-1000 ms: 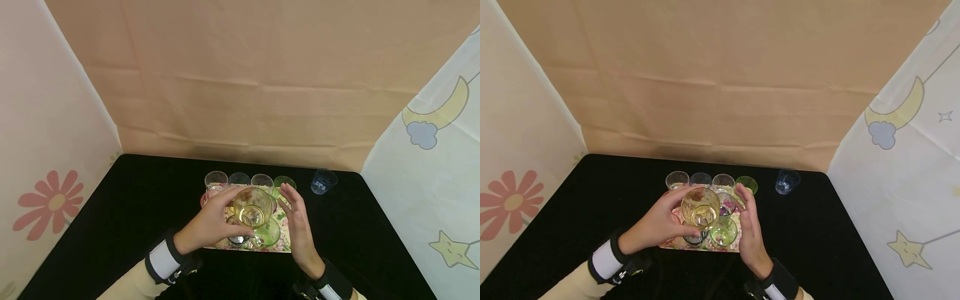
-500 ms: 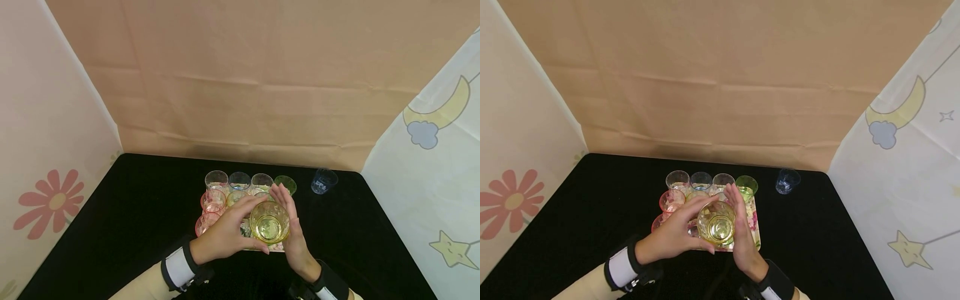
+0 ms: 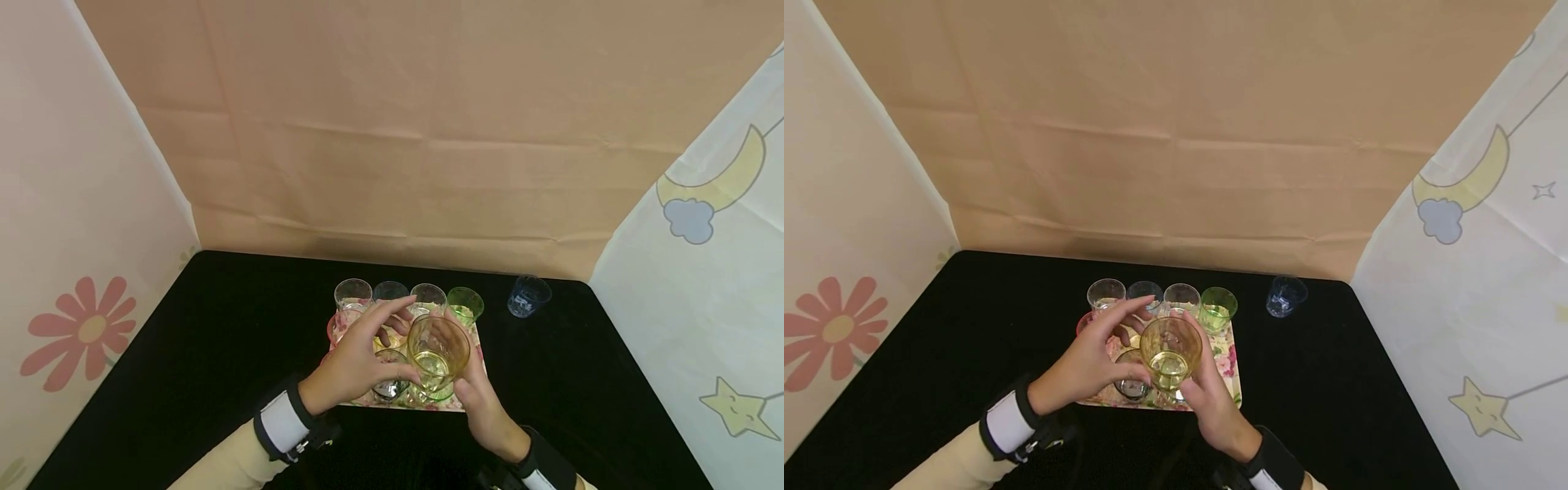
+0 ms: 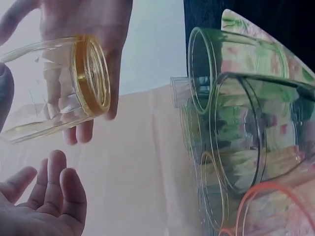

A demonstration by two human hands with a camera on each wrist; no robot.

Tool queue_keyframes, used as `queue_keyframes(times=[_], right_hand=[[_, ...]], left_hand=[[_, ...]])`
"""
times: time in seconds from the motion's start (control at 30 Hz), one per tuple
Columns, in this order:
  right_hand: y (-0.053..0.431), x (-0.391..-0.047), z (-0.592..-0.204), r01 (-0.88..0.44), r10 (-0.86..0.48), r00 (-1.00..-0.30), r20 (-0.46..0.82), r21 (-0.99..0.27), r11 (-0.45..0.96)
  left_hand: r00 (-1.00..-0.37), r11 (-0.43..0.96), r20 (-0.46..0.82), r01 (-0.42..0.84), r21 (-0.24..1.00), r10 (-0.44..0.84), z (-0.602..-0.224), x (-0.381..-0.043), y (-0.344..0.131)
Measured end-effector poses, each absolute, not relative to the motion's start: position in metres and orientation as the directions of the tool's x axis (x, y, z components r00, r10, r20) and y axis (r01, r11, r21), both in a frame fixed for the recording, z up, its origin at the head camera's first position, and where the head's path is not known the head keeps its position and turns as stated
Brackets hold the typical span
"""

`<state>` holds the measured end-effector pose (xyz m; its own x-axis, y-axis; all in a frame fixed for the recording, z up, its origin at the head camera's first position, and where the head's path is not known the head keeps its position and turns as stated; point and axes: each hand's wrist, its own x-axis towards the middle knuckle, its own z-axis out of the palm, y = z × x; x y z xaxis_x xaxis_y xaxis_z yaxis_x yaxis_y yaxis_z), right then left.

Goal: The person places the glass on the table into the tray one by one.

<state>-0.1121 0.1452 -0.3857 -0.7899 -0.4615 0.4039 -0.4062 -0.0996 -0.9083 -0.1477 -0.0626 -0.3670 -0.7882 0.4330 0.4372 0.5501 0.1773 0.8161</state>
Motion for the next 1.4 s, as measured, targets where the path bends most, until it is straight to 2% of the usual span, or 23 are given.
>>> queue_keyframes(times=[0.13, 0.27, 0.43, 0.6, 0.77, 0.9, 1.03, 1.13, 1.2, 1.4], right_hand=[[0.144, -0.111, -0.39, -0.414, -0.465, -0.771, 0.435, -0.897, -0.153], [0.143, -0.112, -0.393, -0.499, -0.432, -0.755, 0.494, -0.859, -0.11], [0.144, -0.112, -0.396, -0.543, -0.369, -0.763, 0.53, -0.836, -0.078], [0.153, -0.108, -0.4, -0.526, -0.317, -0.798, 0.513, -0.849, -0.05], [0.164, -0.107, -0.401, -0.558, -0.303, -0.773, 0.558, -0.824, -0.095], [0.174, -0.107, -0.403, -0.594, -0.29, -0.743, 0.604, -0.794, -0.13], [0.189, -0.106, -0.408, -0.593, -0.261, -0.752, 0.605, -0.794, -0.13], [0.2, -0.105, -0.414, -0.588, -0.236, -0.766, 0.598, -0.8, -0.118], [0.208, -0.104, -0.419, -0.569, -0.215, -0.79, 0.574, -0.817, -0.092], [0.224, -0.107, -0.436, -0.444, -0.132, -0.894, 0.428, -0.886, 0.136]], left_hand=[[-0.78, 0.174, 0.441, 0.557, 0.812, 0.444, -0.367, -0.151, -0.068], [-0.769, 0.166, 0.434, 0.56, 0.812, 0.469, -0.366, -0.154, -0.073], [-0.752, 0.164, 0.461, 0.588, 0.792, 0.471, -0.364, -0.157, -0.085], [-0.818, 0.21, 0.488, 0.557, 0.803, 0.304, -0.362, -0.165, -0.108], [-0.891, 0.321, 0.448, 0.447, 0.835, 0.073, -0.362, -0.173, -0.132], [-0.945, 0.435, 0.325, 0.283, 0.855, -0.025, -0.388, -0.188, -0.153], [-0.998, 0.492, 0.054, 0.038, 0.87, -0.019, -0.414, -0.193, -0.171], [-0.986, 0.511, -0.165, -0.123, 0.851, 0.038, -0.428, -0.189, -0.179], [-0.963, 0.522, -0.259, -0.185, 0.833, 0.071, -0.437, -0.187, -0.182], [-0.916, 0.541, -0.384, -0.266, 0.798, 0.116, -0.455, -0.182, -0.178]])
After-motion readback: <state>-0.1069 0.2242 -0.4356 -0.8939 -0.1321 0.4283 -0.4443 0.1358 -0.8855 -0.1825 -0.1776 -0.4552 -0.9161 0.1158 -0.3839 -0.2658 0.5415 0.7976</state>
